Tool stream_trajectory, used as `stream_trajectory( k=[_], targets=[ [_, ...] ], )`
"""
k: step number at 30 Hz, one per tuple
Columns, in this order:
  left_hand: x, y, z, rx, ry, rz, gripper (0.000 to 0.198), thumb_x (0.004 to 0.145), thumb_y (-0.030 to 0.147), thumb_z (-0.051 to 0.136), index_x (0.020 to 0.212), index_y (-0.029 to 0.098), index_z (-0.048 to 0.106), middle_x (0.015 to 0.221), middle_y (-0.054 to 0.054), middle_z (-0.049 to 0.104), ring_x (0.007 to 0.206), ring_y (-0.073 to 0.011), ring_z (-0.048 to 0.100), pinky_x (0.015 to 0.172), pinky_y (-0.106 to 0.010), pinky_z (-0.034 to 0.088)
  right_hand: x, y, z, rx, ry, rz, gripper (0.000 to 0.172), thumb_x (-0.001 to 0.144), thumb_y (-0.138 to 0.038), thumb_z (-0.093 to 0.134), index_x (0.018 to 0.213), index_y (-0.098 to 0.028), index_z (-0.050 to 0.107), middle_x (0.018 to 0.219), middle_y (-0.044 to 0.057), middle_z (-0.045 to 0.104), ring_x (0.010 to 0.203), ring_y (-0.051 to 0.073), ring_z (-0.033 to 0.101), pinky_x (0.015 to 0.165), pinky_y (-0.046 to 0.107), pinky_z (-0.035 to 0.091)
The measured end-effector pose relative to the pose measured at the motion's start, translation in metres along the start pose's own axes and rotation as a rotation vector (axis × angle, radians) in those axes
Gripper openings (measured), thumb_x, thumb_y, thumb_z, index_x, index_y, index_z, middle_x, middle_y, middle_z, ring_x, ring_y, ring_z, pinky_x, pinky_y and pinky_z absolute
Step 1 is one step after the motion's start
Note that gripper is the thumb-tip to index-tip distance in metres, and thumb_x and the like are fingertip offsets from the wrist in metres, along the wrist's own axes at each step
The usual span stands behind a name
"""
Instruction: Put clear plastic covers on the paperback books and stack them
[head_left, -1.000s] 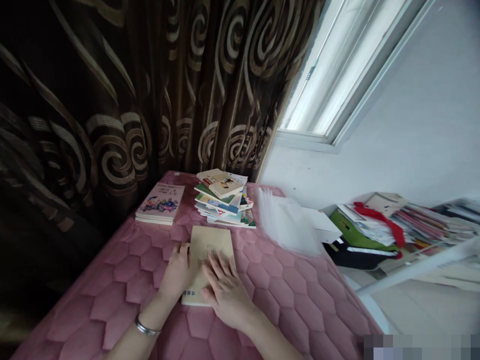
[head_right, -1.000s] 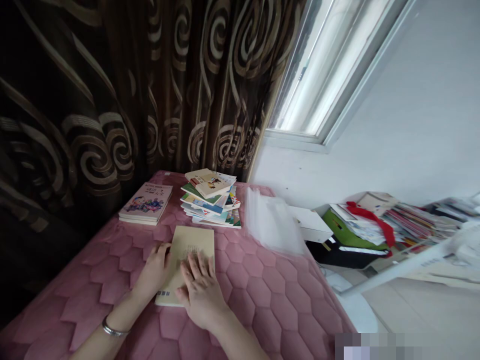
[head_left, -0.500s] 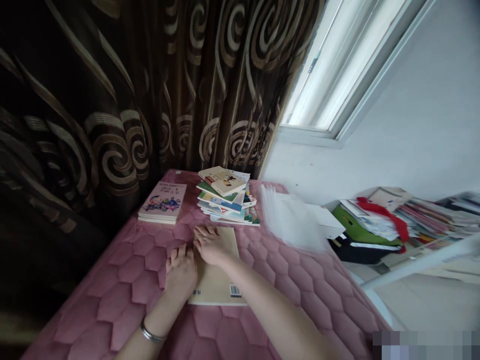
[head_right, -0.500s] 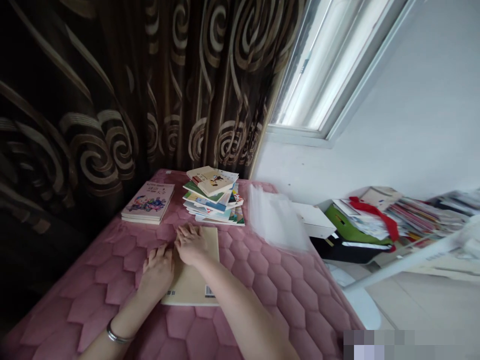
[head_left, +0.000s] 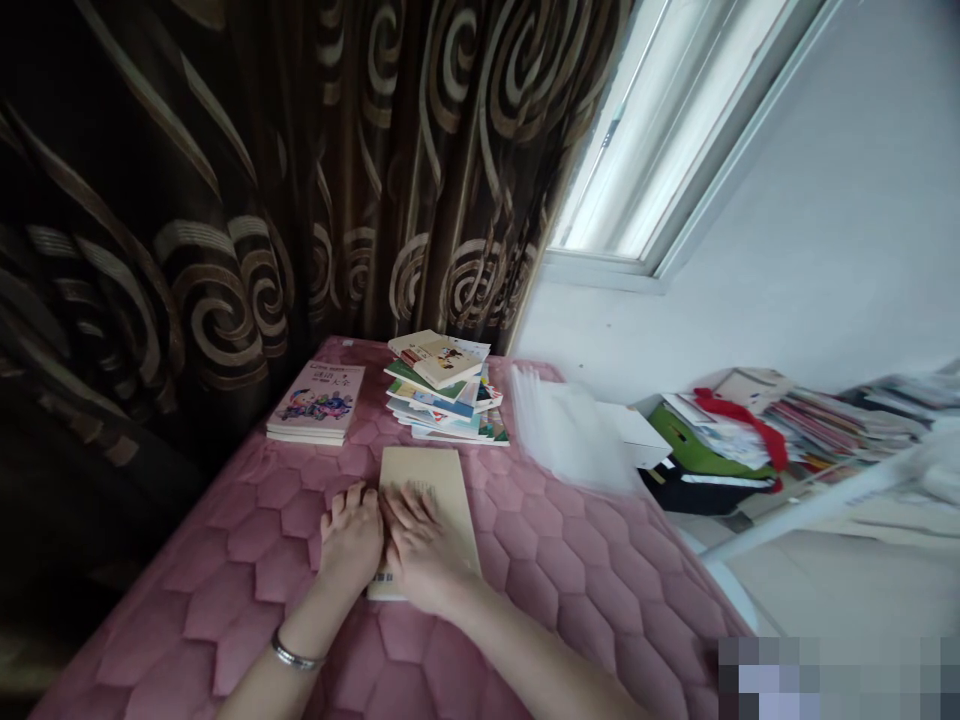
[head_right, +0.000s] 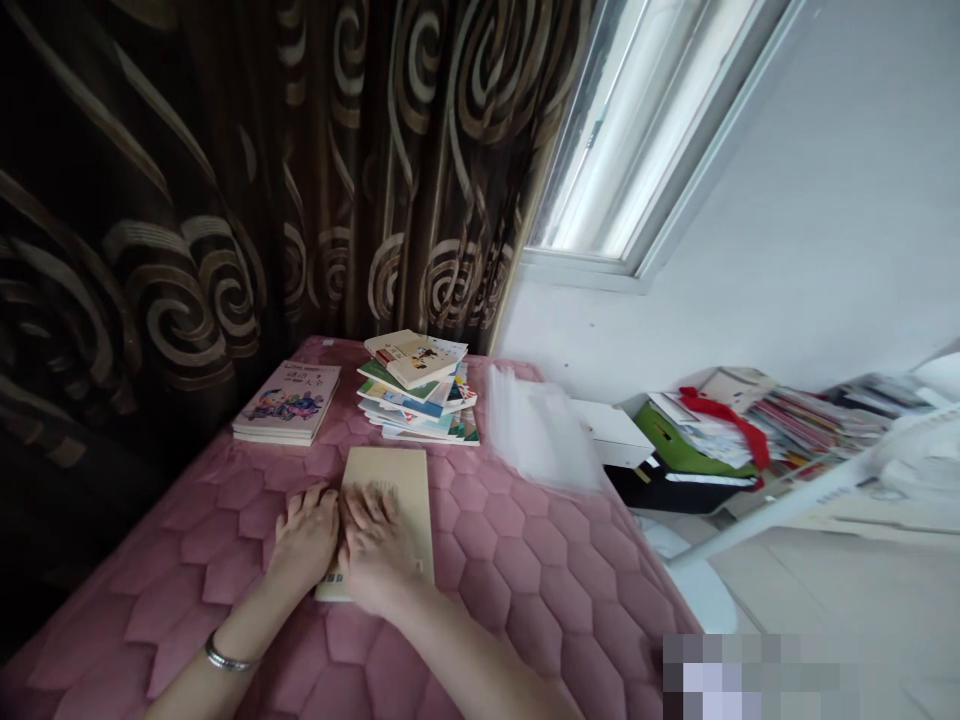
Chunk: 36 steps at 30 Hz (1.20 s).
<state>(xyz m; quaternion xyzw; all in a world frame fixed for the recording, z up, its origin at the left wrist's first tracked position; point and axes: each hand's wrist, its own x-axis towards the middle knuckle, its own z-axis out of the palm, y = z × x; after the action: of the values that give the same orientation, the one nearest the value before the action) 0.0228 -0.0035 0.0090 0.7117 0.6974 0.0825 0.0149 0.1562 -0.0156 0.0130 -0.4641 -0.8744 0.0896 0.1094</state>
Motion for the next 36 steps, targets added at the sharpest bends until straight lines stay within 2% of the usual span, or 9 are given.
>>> stream_trajectory(
  k=[5, 9, 12, 14, 19, 22, 27, 31, 36],
  targets=[
    [0.000, -0.002, 0.002, 0.030, -0.018, 0.002, 0.037, 0.092, 0.023, 0.034, 0.123, 0.018, 0.053, 0.137, -0.014, 0.047, 0.115, -0.0304, 0.045, 0.086, -0.046, 0.045, -0.037, -0.021, 0.005, 0.050, 0.004, -0.002, 0.060, 0.098, -0.045, 0.026, 0.146, -0.009, 0.028, 0.154, 0.009, 0.019, 0.144, 0.024, 0.008, 0.119, 0.047, 0.010],
    [0.000, -0.002, 0.002, 0.047, -0.009, 0.014, 0.037, 0.092, 0.022, 0.034, 0.123, 0.017, 0.053, 0.138, -0.014, 0.047, 0.116, -0.0304, 0.045, 0.087, -0.046, 0.045, -0.059, -0.025, 0.006, 0.054, -0.016, -0.044, 0.068, 0.095, -0.048, 0.036, 0.149, -0.011, 0.016, 0.155, 0.009, 0.008, 0.144, 0.026, 0.005, 0.119, 0.047, 0.012],
    [0.000, -0.001, 0.001, 0.024, 0.004, 0.000, 0.039, 0.094, 0.024, 0.030, 0.125, 0.016, 0.053, 0.137, -0.014, 0.048, 0.118, -0.0305, 0.045, 0.090, -0.046, 0.044, -0.078, -0.016, 0.010, 0.033, -0.008, -0.063, 0.079, 0.091, -0.045, 0.049, 0.150, -0.015, 0.008, 0.155, 0.008, 0.003, 0.144, 0.027, 0.003, 0.118, 0.046, 0.017],
    [0.001, 0.000, 0.002, 0.003, 0.007, -0.012, 0.042, 0.094, 0.026, 0.029, 0.129, 0.017, 0.051, 0.138, -0.014, 0.048, 0.119, -0.0304, 0.045, 0.090, -0.047, 0.043, -0.092, -0.005, 0.012, 0.023, -0.004, -0.010, 0.083, 0.089, -0.043, 0.053, 0.150, -0.015, 0.006, 0.155, 0.009, 0.001, 0.143, 0.028, 0.003, 0.117, 0.046, 0.021],
    [0.003, 0.001, 0.005, -0.012, -0.005, -0.026, 0.042, 0.095, 0.026, 0.028, 0.127, 0.017, 0.053, 0.139, -0.015, 0.047, 0.120, -0.0299, 0.045, 0.091, -0.047, 0.042, -0.108, 0.013, -0.003, 0.028, -0.108, 0.152, 0.072, 0.093, -0.048, 0.042, 0.149, -0.012, 0.014, 0.154, 0.011, 0.006, 0.143, 0.027, 0.008, 0.117, 0.050, 0.019],
    [0.003, 0.002, 0.005, 0.001, -0.012, -0.028, 0.041, 0.094, 0.023, 0.028, 0.124, 0.017, 0.055, 0.140, -0.014, 0.047, 0.119, -0.0301, 0.045, 0.090, -0.047, 0.042, -0.088, 0.021, -0.018, 0.039, -0.154, 0.161, 0.067, 0.096, -0.049, 0.032, 0.148, -0.008, 0.022, 0.153, 0.012, 0.009, 0.143, 0.026, 0.009, 0.117, 0.049, 0.017],
    [0.002, 0.001, 0.007, 0.029, 0.022, -0.012, 0.039, 0.092, 0.020, 0.030, 0.122, 0.018, 0.056, 0.138, -0.013, 0.049, 0.118, -0.0291, 0.046, 0.089, -0.045, 0.043, -0.019, 0.048, -0.029, -0.029, -0.138, 0.209, 0.065, 0.097, -0.045, 0.031, 0.145, -0.002, 0.027, 0.153, 0.017, 0.014, 0.143, 0.026, 0.011, 0.117, 0.046, 0.015],
    [0.003, 0.000, 0.009, 0.018, 0.041, -0.004, 0.038, 0.092, 0.020, 0.031, 0.120, 0.018, 0.058, 0.135, -0.014, 0.051, 0.115, -0.0294, 0.048, 0.088, -0.045, 0.044, 0.027, 0.060, -0.025, -0.075, -0.087, 0.291, 0.069, 0.097, -0.046, 0.026, 0.142, 0.006, 0.029, 0.151, 0.022, 0.017, 0.143, 0.028, 0.011, 0.116, 0.046, 0.015],
    [0.002, 0.001, 0.008, 0.024, 0.064, -0.002, 0.038, 0.092, 0.019, 0.033, 0.118, 0.017, 0.060, 0.131, -0.015, 0.054, 0.112, -0.0301, 0.050, 0.086, -0.045, 0.045, 0.057, 0.043, -0.007, -0.044, -0.033, 0.277, 0.070, 0.097, -0.048, 0.025, 0.142, 0.004, 0.030, 0.152, 0.021, 0.018, 0.143, 0.028, 0.012, 0.116, 0.044, 0.013]
  ],
)
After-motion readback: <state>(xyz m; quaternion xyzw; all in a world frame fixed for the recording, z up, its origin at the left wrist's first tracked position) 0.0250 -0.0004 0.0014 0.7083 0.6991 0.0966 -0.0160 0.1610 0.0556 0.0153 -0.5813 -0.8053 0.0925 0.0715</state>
